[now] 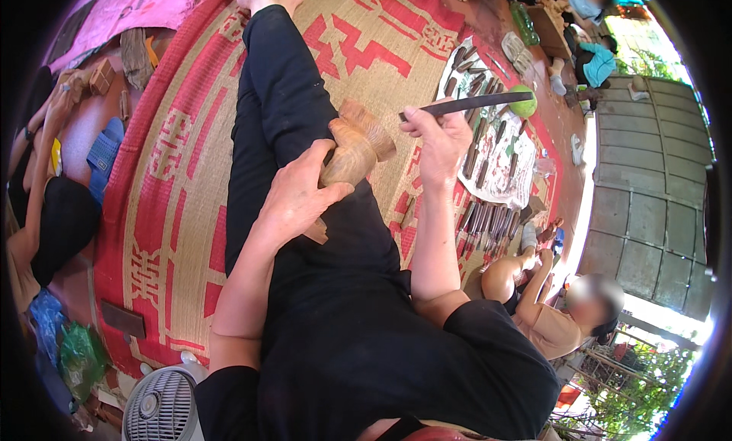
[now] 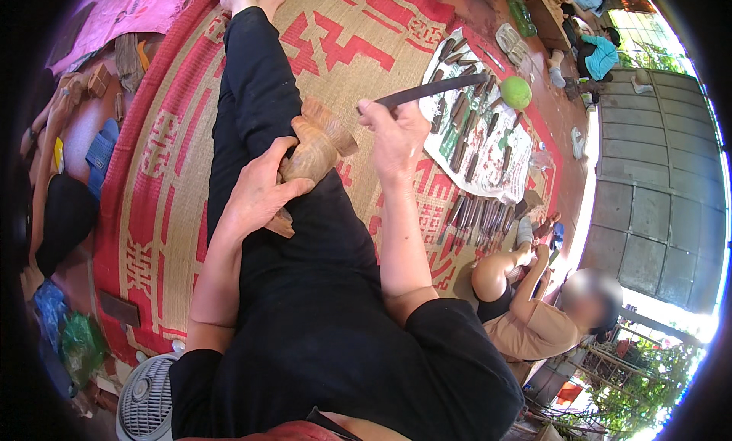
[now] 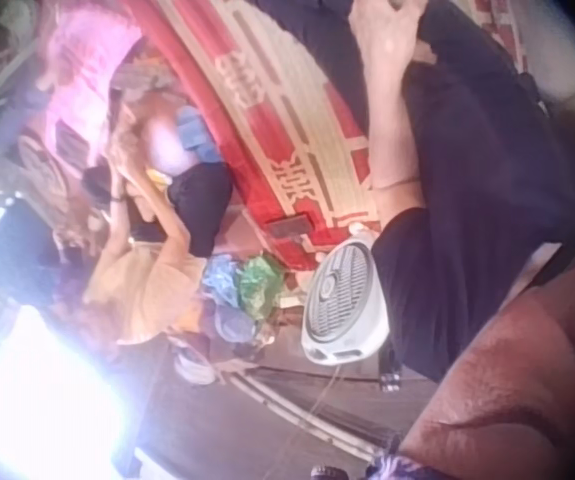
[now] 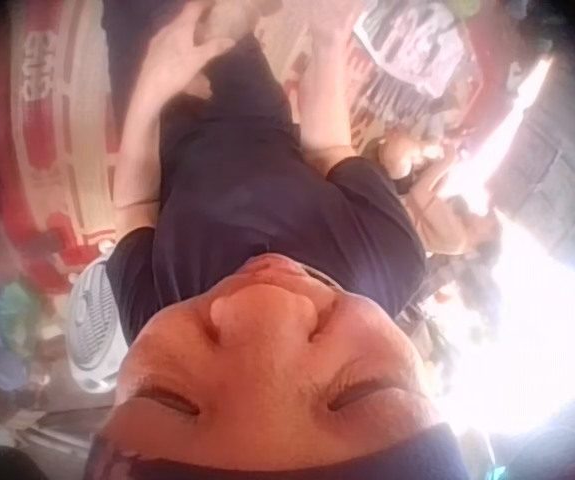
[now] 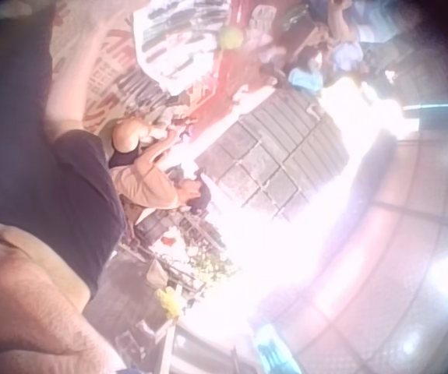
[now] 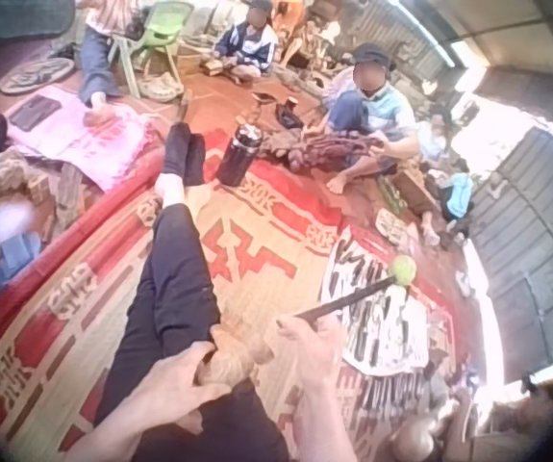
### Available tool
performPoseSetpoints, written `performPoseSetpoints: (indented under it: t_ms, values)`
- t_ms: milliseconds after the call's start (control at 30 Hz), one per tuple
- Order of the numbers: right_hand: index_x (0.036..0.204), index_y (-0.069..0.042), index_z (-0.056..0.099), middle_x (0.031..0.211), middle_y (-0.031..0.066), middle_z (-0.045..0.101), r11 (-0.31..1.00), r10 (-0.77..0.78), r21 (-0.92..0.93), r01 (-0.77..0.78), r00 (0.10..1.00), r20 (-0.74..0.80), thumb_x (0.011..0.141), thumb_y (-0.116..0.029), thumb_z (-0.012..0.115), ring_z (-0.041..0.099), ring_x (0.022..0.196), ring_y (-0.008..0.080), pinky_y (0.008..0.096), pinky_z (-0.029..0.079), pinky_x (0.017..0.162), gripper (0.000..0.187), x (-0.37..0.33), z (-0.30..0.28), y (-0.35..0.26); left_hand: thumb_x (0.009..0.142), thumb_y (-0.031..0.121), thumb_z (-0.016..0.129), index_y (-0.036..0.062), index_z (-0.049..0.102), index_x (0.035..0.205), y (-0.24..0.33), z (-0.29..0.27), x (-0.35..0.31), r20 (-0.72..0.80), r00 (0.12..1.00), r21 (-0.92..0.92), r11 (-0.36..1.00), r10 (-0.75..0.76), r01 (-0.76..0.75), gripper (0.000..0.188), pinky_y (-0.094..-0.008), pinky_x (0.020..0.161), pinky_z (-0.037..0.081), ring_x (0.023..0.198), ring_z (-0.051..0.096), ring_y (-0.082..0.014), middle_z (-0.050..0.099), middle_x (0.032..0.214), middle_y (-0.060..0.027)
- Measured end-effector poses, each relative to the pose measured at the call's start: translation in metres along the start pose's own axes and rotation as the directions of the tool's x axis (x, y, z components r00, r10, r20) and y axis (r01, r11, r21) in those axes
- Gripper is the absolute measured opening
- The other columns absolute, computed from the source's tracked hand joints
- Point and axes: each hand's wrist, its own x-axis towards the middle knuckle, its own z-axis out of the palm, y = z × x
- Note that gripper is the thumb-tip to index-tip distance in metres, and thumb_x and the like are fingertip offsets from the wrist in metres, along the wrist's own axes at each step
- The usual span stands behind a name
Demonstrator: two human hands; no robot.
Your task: The person sits cross-legged on a mat and carves a small wooden block using a knife. They hold the wood in their left hand and use the knife in their right hand to shape the object, occasionally rotating it to work on different sides.
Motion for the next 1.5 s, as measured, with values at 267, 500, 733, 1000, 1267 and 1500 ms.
performPoseSetpoints:
  t_ms: [267,500,733,1000,1267,1500]
  values:
    - [0.076,-0.002,0.062,0.076,0.0046,0.066,0.992,0.123,-0.055,-0.116,0.979,0.159,0.073,0.001,0.070,0.060,0.068,0.0077,0.0213,0.046,0.065,0.009,-0.012,0.015,0.005,0.073,0.024,0.068,0.0007,0.047,0.119,0.004,0.000,0.000,0.005,1.000,0.004,1.000,-0.011,0.011,0.056,-0.0403,0.086,0.044,0.100,0.058,-0.0366,0.060,0.106,-0.0209]
    - [0.083,-0.003,0.064,0.073,0.0033,0.065,1.000,-0.025,0.013,0.023,0.985,0.172,0.074,-0.001,0.070,0.060,0.069,0.0072,0.0218,0.046,0.064,0.010,-0.002,0.010,-0.004,0.073,0.023,0.068,0.0003,0.047,0.119,0.001,-0.002,0.000,0.012,1.000,-0.006,1.000,-0.022,0.022,0.056,-0.0401,0.086,0.044,0.100,0.058,-0.0367,0.060,0.106,-0.0211]
    - [0.083,-0.001,0.064,0.073,0.0031,0.064,0.997,-0.043,-0.065,0.047,0.997,0.061,0.074,0.002,0.069,0.058,0.066,0.0082,0.0217,0.046,0.064,0.011,0.002,0.014,0.004,0.070,0.027,0.069,0.0010,0.048,0.119,-0.007,0.005,0.001,-0.065,0.996,0.019,0.998,0.054,-0.053,0.059,-0.0359,0.075,0.046,0.082,0.060,-0.0307,0.061,0.089,-0.0189]
    - [0.081,0.000,0.065,0.077,0.0006,0.064,0.944,-0.076,-0.286,0.162,0.954,0.289,0.073,-0.001,0.071,0.056,0.069,0.0040,0.0198,0.043,0.061,0.010,-0.006,0.022,-0.002,0.073,0.025,0.067,0.0003,0.047,0.119,-0.001,-0.002,0.002,0.007,1.000,0.021,1.000,0.015,-0.015,0.055,-0.0409,0.085,0.044,0.098,0.059,-0.0375,0.061,0.104,-0.0214]
    - [0.083,0.000,0.062,0.074,0.0025,0.064,0.997,-0.058,-0.045,0.063,0.993,0.104,0.076,0.002,0.067,0.057,0.066,0.0076,0.0225,0.046,0.063,0.008,0.013,0.015,-0.003,0.071,0.026,0.068,0.0005,0.048,0.118,-0.004,0.000,0.000,-0.032,0.999,-0.003,1.000,0.029,-0.029,0.057,-0.0383,0.080,0.045,0.090,0.060,-0.0346,0.061,0.095,-0.0206]
    - [0.087,0.000,0.067,0.072,0.0000,0.063,0.970,0.009,-0.240,0.044,0.976,0.219,0.072,-0.003,0.072,0.055,0.065,0.0049,0.0207,0.044,0.059,0.016,-0.003,0.027,0.008,0.071,0.026,0.069,0.0008,0.048,0.119,-0.007,0.004,0.002,-0.052,0.997,0.010,0.998,0.054,-0.054,0.058,-0.0380,0.078,0.046,0.089,0.061,-0.0347,0.061,0.095,-0.0209]
